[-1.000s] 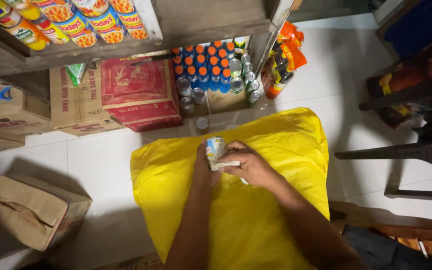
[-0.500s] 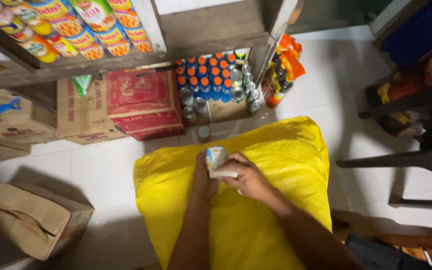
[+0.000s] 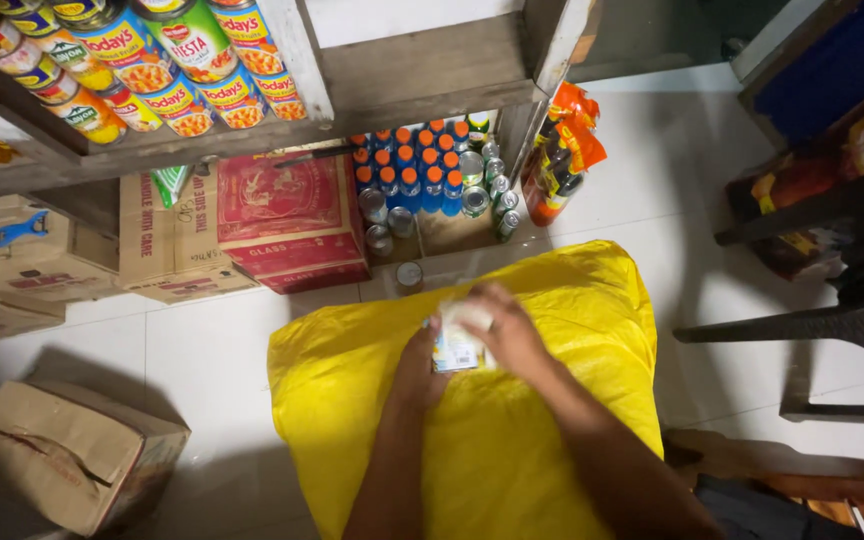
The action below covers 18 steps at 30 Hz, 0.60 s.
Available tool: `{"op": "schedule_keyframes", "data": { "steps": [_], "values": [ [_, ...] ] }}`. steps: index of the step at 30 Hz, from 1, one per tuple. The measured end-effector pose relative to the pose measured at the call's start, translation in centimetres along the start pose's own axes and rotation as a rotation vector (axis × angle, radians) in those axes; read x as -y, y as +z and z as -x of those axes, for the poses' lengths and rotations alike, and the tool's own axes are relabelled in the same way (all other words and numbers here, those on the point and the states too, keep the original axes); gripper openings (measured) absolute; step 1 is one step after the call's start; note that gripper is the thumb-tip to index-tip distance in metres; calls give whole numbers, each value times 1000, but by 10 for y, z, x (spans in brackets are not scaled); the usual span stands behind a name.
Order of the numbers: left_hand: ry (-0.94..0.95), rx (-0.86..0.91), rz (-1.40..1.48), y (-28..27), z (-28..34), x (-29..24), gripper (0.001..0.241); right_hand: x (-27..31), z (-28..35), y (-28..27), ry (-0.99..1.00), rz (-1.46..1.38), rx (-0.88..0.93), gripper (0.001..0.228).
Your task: Wiping a canned food item with a cloth and placing it on a grocery shelf.
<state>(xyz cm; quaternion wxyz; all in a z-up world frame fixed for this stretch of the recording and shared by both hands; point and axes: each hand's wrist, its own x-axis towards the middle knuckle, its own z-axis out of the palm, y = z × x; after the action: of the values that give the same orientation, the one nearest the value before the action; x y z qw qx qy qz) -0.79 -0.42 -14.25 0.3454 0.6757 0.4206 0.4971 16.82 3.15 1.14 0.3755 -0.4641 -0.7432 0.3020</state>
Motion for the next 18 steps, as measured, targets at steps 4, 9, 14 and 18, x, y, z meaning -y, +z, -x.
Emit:
{"op": "schedule_keyframes", "data": {
  "steps": [4,9,14,18],
  "values": [
    [-479,-77,801,-23,-42,-109,46,-41,-4,-2,53,-40,-212,29],
    [-198,-196,275,-8,-11,-36,70,-5,18,16,84,-193,-65,32],
    [-898,-513,1307,-16,-32,-38,37,26,14,9,-74,-258,134,24],
    [-235,-105,174,-14,1,-29,77,-1,-3,8,-52,-199,-34,26]
  ]
}}
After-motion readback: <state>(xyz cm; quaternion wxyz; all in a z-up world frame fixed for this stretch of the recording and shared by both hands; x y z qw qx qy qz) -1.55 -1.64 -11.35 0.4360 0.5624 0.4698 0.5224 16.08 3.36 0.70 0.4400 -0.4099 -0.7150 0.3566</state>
